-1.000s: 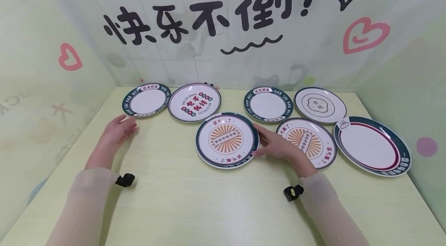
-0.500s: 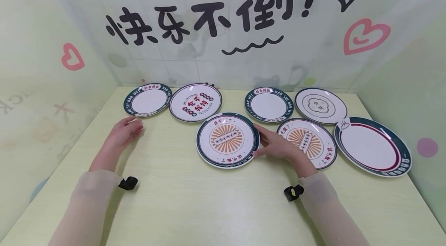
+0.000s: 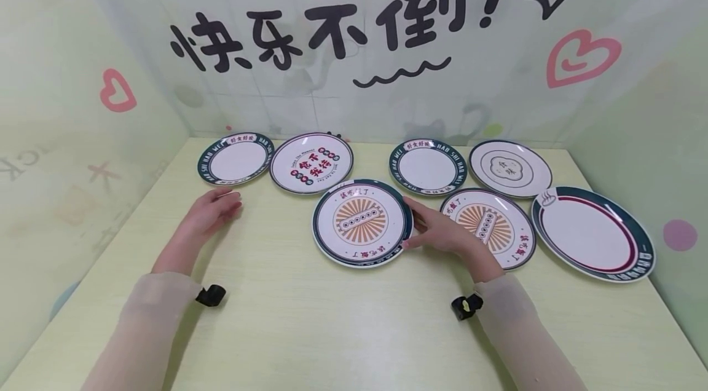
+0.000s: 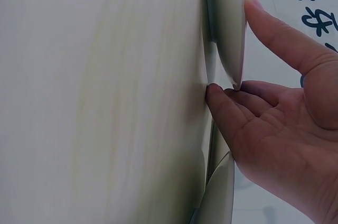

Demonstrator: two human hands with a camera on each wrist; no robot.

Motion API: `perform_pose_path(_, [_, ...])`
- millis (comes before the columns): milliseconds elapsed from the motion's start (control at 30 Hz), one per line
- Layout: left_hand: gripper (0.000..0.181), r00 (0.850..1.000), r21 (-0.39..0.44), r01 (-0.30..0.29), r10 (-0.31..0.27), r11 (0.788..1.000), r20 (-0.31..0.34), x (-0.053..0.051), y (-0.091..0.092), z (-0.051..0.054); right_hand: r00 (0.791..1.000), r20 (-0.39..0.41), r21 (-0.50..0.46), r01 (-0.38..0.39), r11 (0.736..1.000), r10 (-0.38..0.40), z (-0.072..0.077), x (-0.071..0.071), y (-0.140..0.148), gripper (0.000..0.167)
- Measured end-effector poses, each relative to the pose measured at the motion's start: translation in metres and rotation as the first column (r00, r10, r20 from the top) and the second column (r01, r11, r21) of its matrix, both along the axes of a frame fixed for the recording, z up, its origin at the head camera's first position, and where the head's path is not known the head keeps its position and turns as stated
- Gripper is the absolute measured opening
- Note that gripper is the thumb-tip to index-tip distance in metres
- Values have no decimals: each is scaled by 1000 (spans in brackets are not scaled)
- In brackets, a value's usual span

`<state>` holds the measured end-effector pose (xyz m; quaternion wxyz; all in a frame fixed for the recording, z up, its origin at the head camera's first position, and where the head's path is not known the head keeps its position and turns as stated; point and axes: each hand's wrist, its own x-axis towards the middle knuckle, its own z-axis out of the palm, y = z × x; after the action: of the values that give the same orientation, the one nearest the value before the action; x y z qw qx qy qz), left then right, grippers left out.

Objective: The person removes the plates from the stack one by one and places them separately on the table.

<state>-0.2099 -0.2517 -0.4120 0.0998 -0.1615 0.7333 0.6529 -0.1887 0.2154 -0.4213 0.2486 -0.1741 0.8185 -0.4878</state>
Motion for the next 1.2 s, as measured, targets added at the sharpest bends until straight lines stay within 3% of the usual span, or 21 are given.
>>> perform_pose_path(300, [57,996,-4,76,-76,997,-37,1,21,0,1000,-9,6,2,1000,-2,2,1,0,100])
perform_pose_path(567, [51,983,-31,166,-168,986,-77,1,45,4,999,-32,6,-3,1000,3,2,1,-2,99])
perform_pose_path(1200, [45,963,-56,265,-267,963,-39,0,87,-8,1000,-13,19,3,1000,-3,1,1,-1,100])
